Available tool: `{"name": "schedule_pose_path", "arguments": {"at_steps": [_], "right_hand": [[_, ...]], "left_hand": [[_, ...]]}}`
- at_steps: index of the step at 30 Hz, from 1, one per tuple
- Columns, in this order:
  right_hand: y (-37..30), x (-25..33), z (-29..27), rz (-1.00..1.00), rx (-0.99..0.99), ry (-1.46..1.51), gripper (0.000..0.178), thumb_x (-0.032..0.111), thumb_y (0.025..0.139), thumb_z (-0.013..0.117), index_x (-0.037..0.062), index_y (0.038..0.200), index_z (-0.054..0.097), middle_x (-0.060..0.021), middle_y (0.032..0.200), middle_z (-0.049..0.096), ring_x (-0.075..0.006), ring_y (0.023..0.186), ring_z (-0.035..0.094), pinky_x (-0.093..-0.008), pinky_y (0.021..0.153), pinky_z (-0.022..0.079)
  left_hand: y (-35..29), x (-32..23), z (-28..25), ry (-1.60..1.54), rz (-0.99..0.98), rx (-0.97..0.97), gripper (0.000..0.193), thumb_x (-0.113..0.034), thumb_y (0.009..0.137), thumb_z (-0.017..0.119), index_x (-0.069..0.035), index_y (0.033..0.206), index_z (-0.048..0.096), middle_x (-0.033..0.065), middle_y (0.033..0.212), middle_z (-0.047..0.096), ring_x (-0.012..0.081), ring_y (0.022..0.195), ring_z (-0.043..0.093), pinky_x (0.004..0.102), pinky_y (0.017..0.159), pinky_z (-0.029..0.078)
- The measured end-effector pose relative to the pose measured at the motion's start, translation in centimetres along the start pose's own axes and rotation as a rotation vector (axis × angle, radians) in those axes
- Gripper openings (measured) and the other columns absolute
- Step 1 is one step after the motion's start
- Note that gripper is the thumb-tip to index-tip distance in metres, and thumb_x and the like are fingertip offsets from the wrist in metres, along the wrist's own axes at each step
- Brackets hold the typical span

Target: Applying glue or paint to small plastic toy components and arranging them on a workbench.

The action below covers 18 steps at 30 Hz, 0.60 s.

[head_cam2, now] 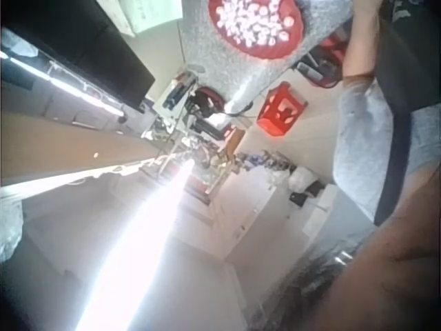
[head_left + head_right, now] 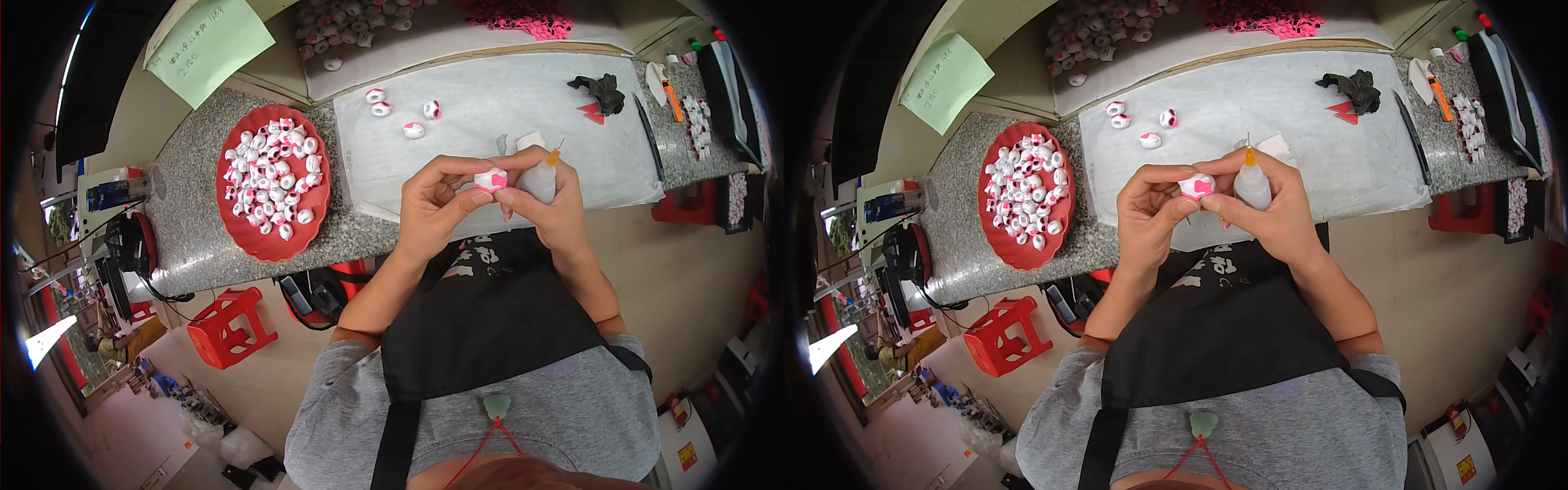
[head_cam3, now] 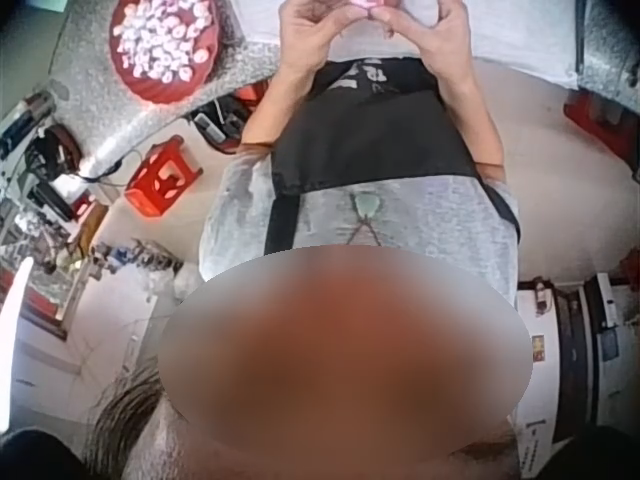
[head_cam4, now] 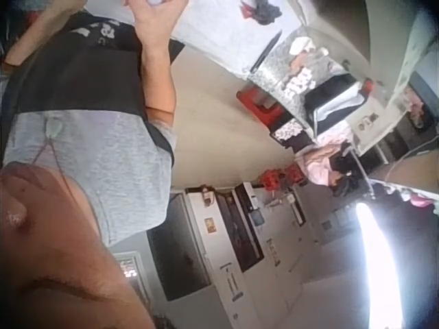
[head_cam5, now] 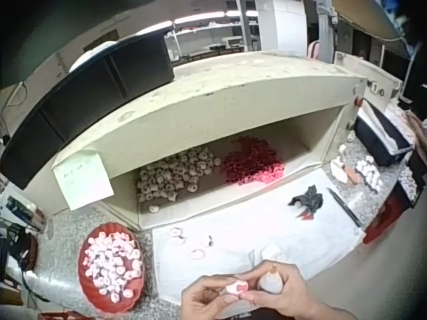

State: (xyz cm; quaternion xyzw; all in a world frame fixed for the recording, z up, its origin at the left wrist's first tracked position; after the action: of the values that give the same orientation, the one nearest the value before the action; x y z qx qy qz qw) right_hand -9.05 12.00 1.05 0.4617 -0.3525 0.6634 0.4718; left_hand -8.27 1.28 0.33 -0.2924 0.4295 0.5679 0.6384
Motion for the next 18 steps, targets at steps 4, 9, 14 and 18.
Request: {"name": "schedule_pose_path", "arguments": {"at_steps": [4,9,14,18], "right_hand": [[0.0,-0.2,-0.1,-0.006,-0.029,-0.065,0.022,0.000,0.067,0.057,-0.0022,0.089,0.054,-0.0033,0.066,0.052,-0.0059,0.053,0.046,-0.0183,0.045,0.037],[0.7,-1.1,-0.1,0.066,-0.025,0.012,0.022,0.000,0.068,0.056,-0.0035,0.089,0.052,-0.0058,0.066,0.050,-0.0101,0.053,0.048,-0.0203,0.044,0.038],[0.9,-1.7,-0.4,0.118,-0.041,0.058,0.024,0.000,0.068,0.055,-0.0041,0.091,0.052,-0.0053,0.067,0.050,-0.0096,0.053,0.047,-0.0197,0.043,0.036],[1.2,-0.8,-3.1,0.110,-0.114,-0.157,0.022,0.001,0.067,0.056,-0.0026,0.088,0.053,-0.0057,0.069,0.052,-0.0123,0.055,0.049,-0.0236,0.046,0.039]], "left_hand": [[0.0,0.9,-0.4,-0.089,-0.044,-0.009,0.022,0.003,0.070,0.056,0.003,0.091,0.049,0.0103,0.088,0.054,0.0141,0.084,0.052,0.0253,0.076,0.042],[0.2,2.2,-1.2,-0.166,-0.139,-0.072,0.022,0.002,0.071,0.056,0.001,0.091,0.049,0.0090,0.086,0.055,0.0122,0.080,0.053,0.0236,0.071,0.043],[0.4,3.1,-1.4,-0.222,-0.192,-0.092,0.023,0.003,0.071,0.055,0.000,0.093,0.048,0.0082,0.086,0.055,0.0114,0.079,0.053,0.0225,0.071,0.043],[0.2,3.4,-2.4,-0.194,-0.205,-0.135,0.027,-0.005,0.072,0.056,-0.002,0.096,0.046,0.0170,0.095,0.053,0.0203,0.085,0.053,0.0289,0.077,0.041]]}}
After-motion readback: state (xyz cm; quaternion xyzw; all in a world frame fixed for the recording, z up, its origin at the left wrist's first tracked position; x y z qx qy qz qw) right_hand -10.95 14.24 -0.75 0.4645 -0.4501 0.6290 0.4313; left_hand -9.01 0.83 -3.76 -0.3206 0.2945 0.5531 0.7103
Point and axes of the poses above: each hand's wrist, its own y-axis towards the middle knuckle, its own z-axis out of the palm, x = y × z, the point moved 8 cm from there along y, towards the middle knuckle
